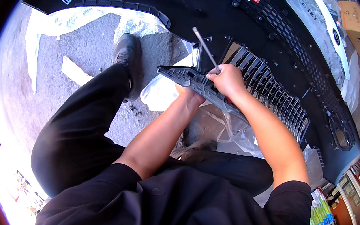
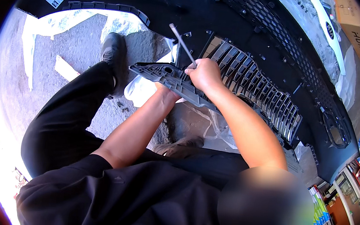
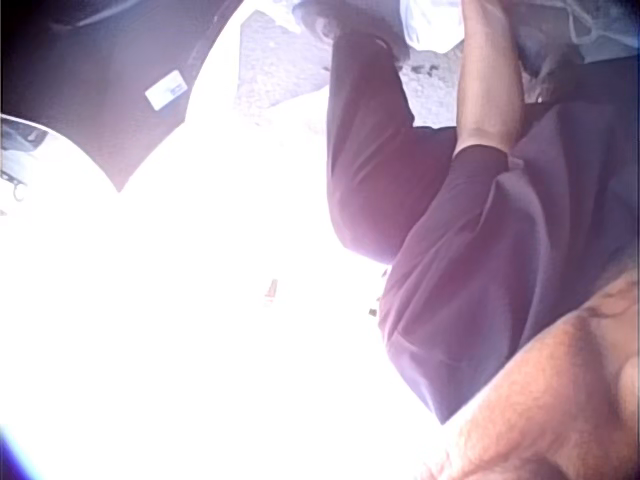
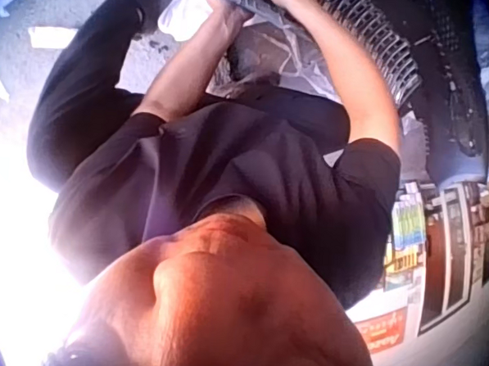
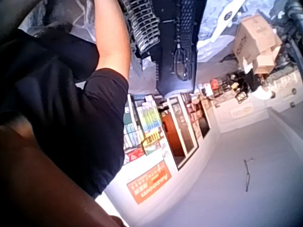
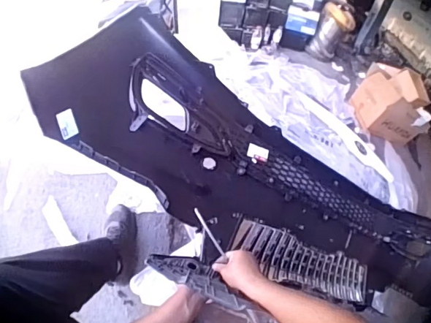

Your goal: The person assembles a car bumper by hand, pressing plastic tabs into place and using a screwdriver to pry and align components.

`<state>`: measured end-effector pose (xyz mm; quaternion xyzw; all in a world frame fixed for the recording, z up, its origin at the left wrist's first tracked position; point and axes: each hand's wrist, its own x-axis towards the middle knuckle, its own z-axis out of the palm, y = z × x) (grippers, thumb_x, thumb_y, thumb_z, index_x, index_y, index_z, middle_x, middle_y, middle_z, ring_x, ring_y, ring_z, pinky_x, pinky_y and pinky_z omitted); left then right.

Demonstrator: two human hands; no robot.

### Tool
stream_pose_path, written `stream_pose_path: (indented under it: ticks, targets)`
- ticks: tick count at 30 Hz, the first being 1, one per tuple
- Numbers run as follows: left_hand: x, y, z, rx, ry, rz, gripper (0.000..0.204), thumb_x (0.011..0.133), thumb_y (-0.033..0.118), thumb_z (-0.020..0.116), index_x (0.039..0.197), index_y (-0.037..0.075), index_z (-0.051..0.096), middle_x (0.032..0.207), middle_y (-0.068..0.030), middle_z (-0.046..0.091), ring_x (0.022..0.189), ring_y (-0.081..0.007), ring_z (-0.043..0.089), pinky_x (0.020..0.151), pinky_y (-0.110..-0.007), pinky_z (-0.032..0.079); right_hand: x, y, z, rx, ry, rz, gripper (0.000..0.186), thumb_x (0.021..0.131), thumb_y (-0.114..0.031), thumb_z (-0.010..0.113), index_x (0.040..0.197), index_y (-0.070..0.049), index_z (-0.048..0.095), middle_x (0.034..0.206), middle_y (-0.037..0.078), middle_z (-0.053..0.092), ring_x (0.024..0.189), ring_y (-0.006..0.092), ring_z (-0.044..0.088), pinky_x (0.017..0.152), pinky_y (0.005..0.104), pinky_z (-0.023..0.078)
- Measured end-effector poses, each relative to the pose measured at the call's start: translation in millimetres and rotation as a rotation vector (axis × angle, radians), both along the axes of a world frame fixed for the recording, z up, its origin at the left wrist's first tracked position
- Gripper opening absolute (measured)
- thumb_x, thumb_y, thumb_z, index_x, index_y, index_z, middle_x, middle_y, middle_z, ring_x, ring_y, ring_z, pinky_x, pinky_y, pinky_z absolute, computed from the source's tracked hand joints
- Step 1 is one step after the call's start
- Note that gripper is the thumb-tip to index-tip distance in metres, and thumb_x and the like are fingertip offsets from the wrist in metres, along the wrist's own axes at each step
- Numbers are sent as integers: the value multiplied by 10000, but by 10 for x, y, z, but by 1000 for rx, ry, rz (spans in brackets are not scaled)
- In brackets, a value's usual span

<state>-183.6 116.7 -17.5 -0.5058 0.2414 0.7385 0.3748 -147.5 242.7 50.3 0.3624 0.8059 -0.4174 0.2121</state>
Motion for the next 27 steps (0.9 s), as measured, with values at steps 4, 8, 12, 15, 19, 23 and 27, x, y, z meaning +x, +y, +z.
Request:
stream_pose_path:
  ticks: [4,8,12,15,19,23,27]
  targets:
    - [34,-71,-211,-82,15,66,486,1031,528,416,962,92,618,950,-111,681,797,-317,684,697,-540,596,1,22,-5,-174,-48,-132,203,842,-229,822,939,-52,808,859,158,777,811,270,758,793,383,577]
    - [-3,-1,-142,-96,35,12,462,1033,497,410,927,97,614,934,-110,682,799,-316,686,678,-544,588,52,26,-89,-102,-9,-138,191,847,-210,820,945,-46,805,832,140,776,746,230,755,746,359,582]
    - [-1,-6,-107,-72,3,56,442,1042,472,410,921,100,615,911,-117,679,785,-318,687,683,-553,590,-16,28,-55,-163,-100,-204,213,840,-241,823,944,-56,810,873,143,784,828,272,761,808,380,578]
    - [2,-42,-170,-43,-10,46,455,1044,482,406,956,96,629,947,-124,689,803,-321,694,716,-556,596,-49,10,-78,-104,-112,-160,240,823,-267,832,941,-59,813,880,142,784,853,286,760,825,388,572]
    - [-32,34,53,-2,-42,-50,518,1037,534,395,1004,91,661,1008,-141,707,836,-328,707,771,-558,603,-8,4,-4,-14,-61,-99,220,834,-266,820,936,-71,814,870,162,776,846,300,758,820,395,572]
    - [82,-109,-483,-6,-2,101,578,1021,597,363,984,105,663,994,-138,704,828,-348,704,764,-587,598,150,-73,-188,5,63,-77,235,868,-269,816,989,-68,815,762,95,751,650,165,689,671,335,547]
    - [75,-108,-548,-9,62,9,585,1030,586,352,980,87,654,983,-143,701,857,-360,707,780,-592,602,131,-47,-191,-46,132,-247,247,912,-236,787,1030,-20,796,769,60,747,587,132,648,596,305,528]
